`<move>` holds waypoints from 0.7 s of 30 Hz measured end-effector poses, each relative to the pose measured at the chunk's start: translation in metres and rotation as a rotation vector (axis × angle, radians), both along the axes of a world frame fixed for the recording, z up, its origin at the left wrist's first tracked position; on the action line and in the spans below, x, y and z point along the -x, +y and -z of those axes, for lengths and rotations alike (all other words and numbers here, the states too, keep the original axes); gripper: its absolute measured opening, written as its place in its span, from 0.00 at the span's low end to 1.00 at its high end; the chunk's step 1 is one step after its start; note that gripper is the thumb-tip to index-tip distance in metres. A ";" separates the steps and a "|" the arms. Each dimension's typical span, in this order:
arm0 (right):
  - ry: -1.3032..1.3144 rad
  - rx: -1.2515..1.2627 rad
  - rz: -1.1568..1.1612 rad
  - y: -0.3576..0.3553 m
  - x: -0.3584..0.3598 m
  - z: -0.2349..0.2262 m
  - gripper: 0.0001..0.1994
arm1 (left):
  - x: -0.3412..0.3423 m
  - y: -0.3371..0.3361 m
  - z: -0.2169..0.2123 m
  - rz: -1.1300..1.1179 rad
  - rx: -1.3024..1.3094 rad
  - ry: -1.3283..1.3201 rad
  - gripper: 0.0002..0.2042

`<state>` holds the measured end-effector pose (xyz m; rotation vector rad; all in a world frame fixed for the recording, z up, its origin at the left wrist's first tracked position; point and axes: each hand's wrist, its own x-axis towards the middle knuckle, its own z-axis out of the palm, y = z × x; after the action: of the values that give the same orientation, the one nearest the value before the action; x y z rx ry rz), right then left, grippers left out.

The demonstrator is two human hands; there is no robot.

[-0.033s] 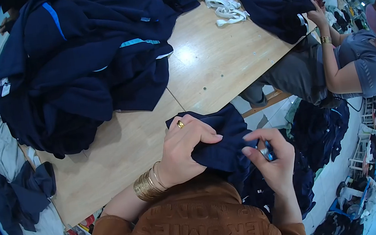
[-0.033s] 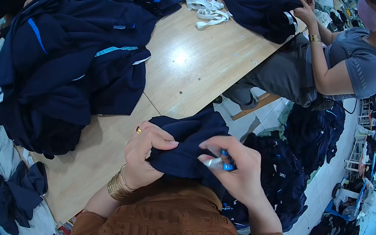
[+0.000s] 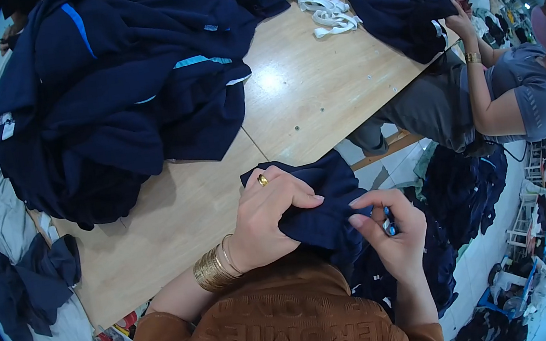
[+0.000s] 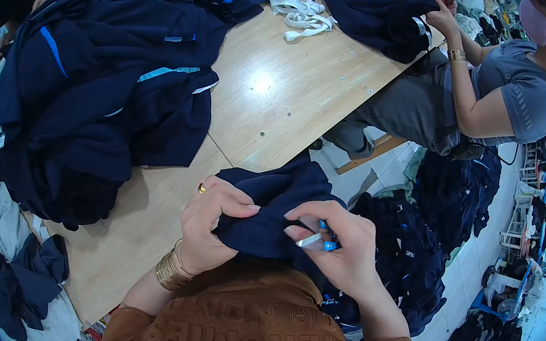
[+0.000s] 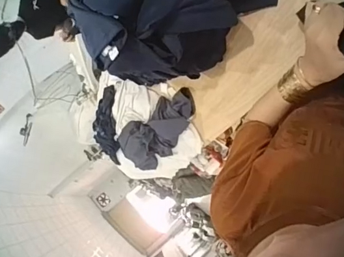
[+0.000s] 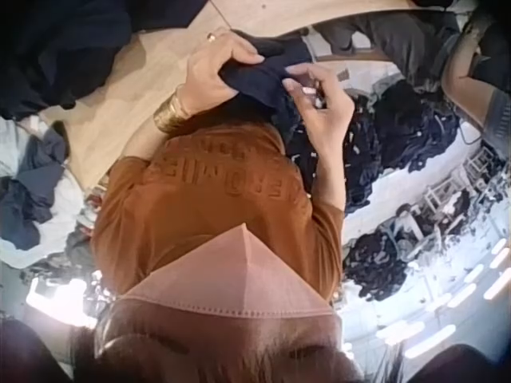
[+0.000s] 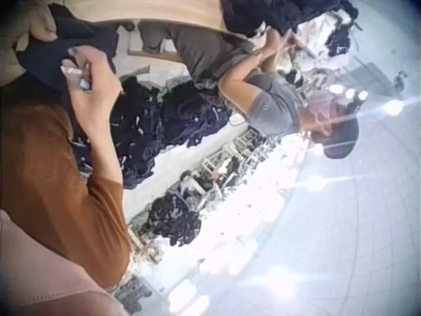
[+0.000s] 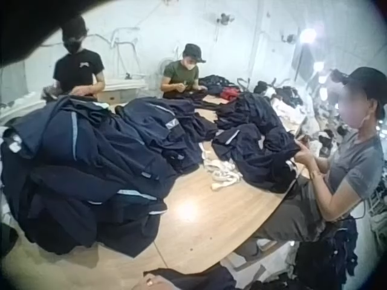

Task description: Trimming loose threads from dark blue garments using small scissors at a factory workbench.

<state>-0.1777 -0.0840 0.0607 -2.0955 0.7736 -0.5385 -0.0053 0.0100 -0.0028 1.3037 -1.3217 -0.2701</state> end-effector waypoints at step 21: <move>0.195 0.298 -0.078 -0.008 0.013 -0.007 0.13 | -0.004 0.000 -0.003 0.020 -0.059 -0.032 0.11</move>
<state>-0.1903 -0.0917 0.0674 -2.4714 0.7540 -0.4312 -0.0014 0.0099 0.0007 1.3495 -1.3636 -0.3049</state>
